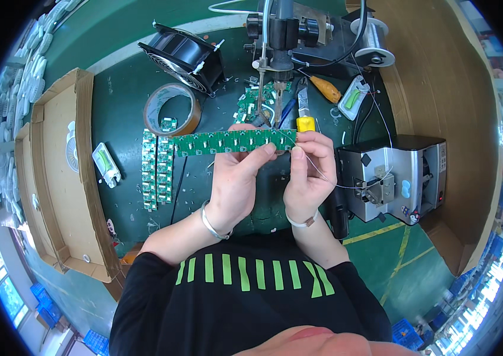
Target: Assembling handheld fans and processing PCB strips at an industrial assembly station.
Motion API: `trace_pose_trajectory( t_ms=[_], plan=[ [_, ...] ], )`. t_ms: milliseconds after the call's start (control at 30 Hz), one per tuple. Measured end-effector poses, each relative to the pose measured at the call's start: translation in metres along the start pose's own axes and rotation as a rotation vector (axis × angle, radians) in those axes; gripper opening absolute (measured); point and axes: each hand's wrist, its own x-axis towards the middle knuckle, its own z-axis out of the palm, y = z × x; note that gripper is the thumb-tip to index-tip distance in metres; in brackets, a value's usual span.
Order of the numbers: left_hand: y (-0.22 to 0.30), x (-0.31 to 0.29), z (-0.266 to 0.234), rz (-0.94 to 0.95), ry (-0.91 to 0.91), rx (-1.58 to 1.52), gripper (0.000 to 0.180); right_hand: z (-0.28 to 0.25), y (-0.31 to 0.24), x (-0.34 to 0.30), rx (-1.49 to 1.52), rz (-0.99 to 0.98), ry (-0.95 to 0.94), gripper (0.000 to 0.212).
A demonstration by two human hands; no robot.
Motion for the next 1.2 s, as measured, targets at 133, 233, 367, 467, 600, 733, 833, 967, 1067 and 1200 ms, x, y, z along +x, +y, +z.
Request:
trace_pose_trajectory(
  t_ms=[133,233,367,467,600,733,833,967,1067,1200],
  plan=[
    [0.0018,-0.0020,-0.0018,0.014,-0.011,0.000,0.023,0.0025,-0.0011,-0.0013,0.000,-0.006,-0.008,0.010],
    [0.0016,-0.0016,-0.0017,0.008,-0.001,-0.001,0.024,0.0026,-0.0010,-0.0012,-0.005,-0.009,-0.007,0.010],
    [0.0012,-0.0002,-0.0035,0.002,-0.010,-0.016,0.030,0.0013,-0.0016,-0.0006,-0.057,-0.019,-0.022,0.011],
    [0.0011,0.0002,-0.0038,-0.002,-0.014,-0.017,0.030,0.0019,-0.0026,-0.0002,-0.053,-0.027,-0.030,0.011],
    [0.0002,0.0006,-0.0042,-0.001,-0.013,-0.019,0.031,0.0012,-0.0036,-0.0004,-0.061,-0.017,-0.031,0.011],
    [0.0009,-0.0002,-0.0037,-0.012,-0.004,-0.034,0.031,0.0012,-0.0022,-0.0006,-0.029,-0.022,-0.016,0.011],
    [-0.0004,0.0002,-0.0049,-0.025,0.007,-0.060,0.030,0.0010,-0.0001,-0.0008,0.009,-0.027,-0.008,0.012],
    [0.0013,-0.0009,-0.0040,-0.046,0.002,-0.038,0.023,0.0003,-0.0002,-0.0008,0.023,-0.029,-0.017,0.012],
    [0.0007,-0.0012,-0.0037,-0.060,0.014,-0.049,0.023,0.0008,-0.0008,-0.0008,0.036,-0.032,-0.005,0.011],
    [-0.0009,0.0002,-0.0042,-0.042,0.046,-0.077,0.029,0.0003,0.0012,-0.0014,0.023,-0.037,-0.001,0.010]
  ],
)
